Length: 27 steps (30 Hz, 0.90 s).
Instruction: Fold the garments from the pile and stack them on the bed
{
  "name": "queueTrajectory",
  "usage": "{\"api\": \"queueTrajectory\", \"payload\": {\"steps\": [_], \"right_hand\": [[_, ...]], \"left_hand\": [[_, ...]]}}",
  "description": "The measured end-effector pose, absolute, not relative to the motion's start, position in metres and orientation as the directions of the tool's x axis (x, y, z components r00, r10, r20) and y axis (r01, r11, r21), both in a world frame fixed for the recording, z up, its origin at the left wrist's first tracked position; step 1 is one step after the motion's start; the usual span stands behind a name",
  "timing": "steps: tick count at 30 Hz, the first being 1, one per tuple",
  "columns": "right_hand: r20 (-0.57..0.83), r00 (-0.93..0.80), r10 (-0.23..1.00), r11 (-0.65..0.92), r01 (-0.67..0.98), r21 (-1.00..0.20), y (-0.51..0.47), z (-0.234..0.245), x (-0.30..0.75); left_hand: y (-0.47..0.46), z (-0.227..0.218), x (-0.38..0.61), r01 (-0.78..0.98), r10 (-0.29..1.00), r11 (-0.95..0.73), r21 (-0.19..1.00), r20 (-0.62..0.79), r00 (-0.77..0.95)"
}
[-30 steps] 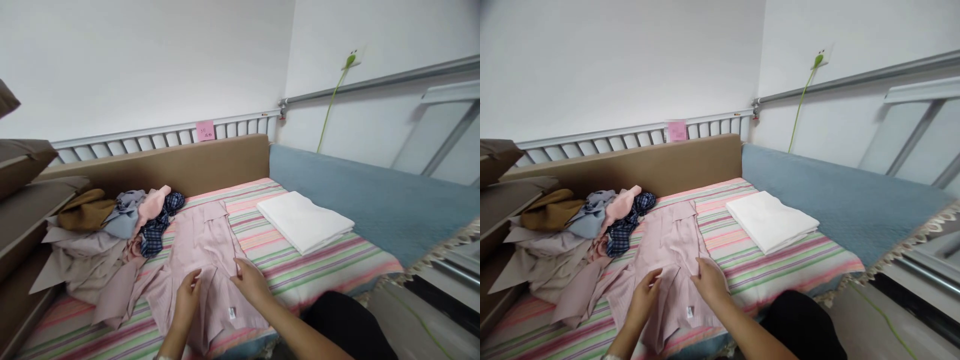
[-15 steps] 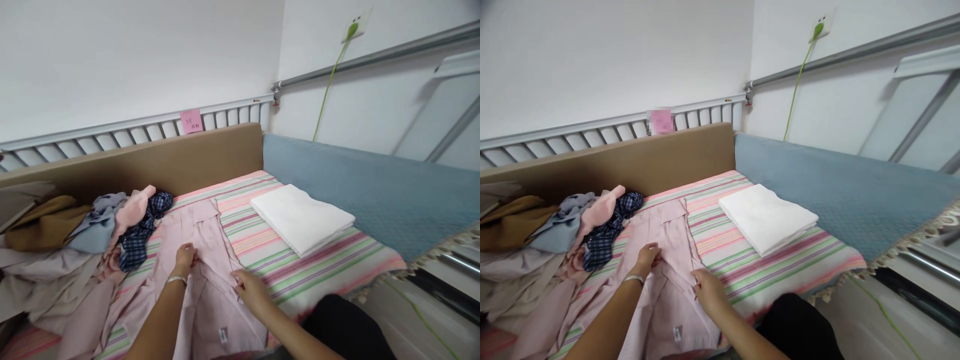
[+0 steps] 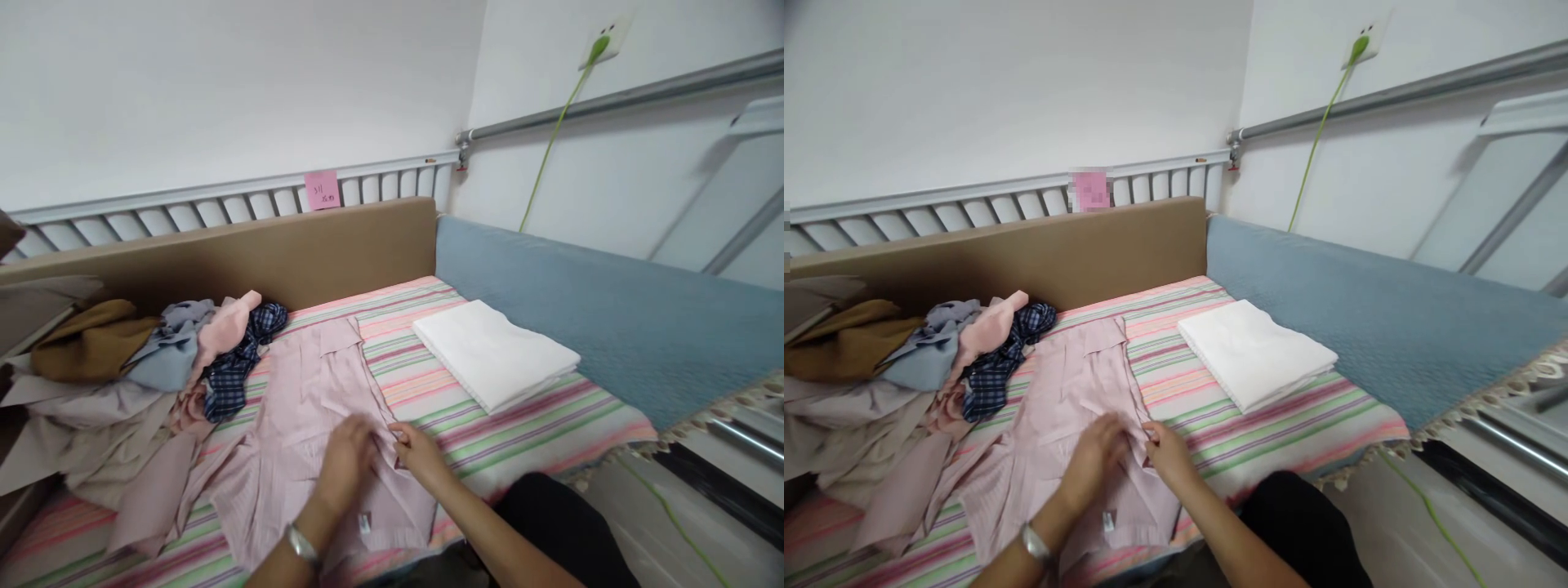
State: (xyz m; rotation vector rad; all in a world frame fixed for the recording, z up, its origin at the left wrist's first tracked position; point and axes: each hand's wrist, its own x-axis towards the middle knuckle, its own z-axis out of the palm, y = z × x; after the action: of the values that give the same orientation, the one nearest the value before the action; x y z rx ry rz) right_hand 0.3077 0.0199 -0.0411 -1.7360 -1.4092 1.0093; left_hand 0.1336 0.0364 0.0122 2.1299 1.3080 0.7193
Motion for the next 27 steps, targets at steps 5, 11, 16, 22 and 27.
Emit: {"api": "queueTrajectory", "payload": {"steps": [5,11,16,22,27], "right_hand": [[0.164,0.133,0.977,0.023,0.707,-0.706,0.023,-0.01,0.299],[0.109,-0.258,0.96,0.28,0.859,-0.429,0.026,-0.01,0.278],[0.048,-0.176,0.983,0.182,0.917,-0.355,0.031,-0.017,0.278],[0.02,-0.248,0.969,0.244,0.934,-0.261,0.03,-0.031,0.283],[-0.006,-0.254,0.967,0.248,0.947,-0.204,0.029,-0.043,0.286]], "left_hand": [[-0.027,-0.014,0.146,0.635,0.752,-0.557,0.536,0.0,0.66],[-0.032,-0.021,0.148,0.608,0.712,-0.568,0.555,-0.038,0.701],[-0.037,-0.008,0.141,0.559,0.702,-0.565,0.607,-0.004,0.713],[-0.008,0.005,0.04,0.707,0.932,-0.363,0.608,0.223,0.286],[0.033,-0.001,-0.078,0.848,0.949,0.142,0.51,0.175,-0.264]]}}
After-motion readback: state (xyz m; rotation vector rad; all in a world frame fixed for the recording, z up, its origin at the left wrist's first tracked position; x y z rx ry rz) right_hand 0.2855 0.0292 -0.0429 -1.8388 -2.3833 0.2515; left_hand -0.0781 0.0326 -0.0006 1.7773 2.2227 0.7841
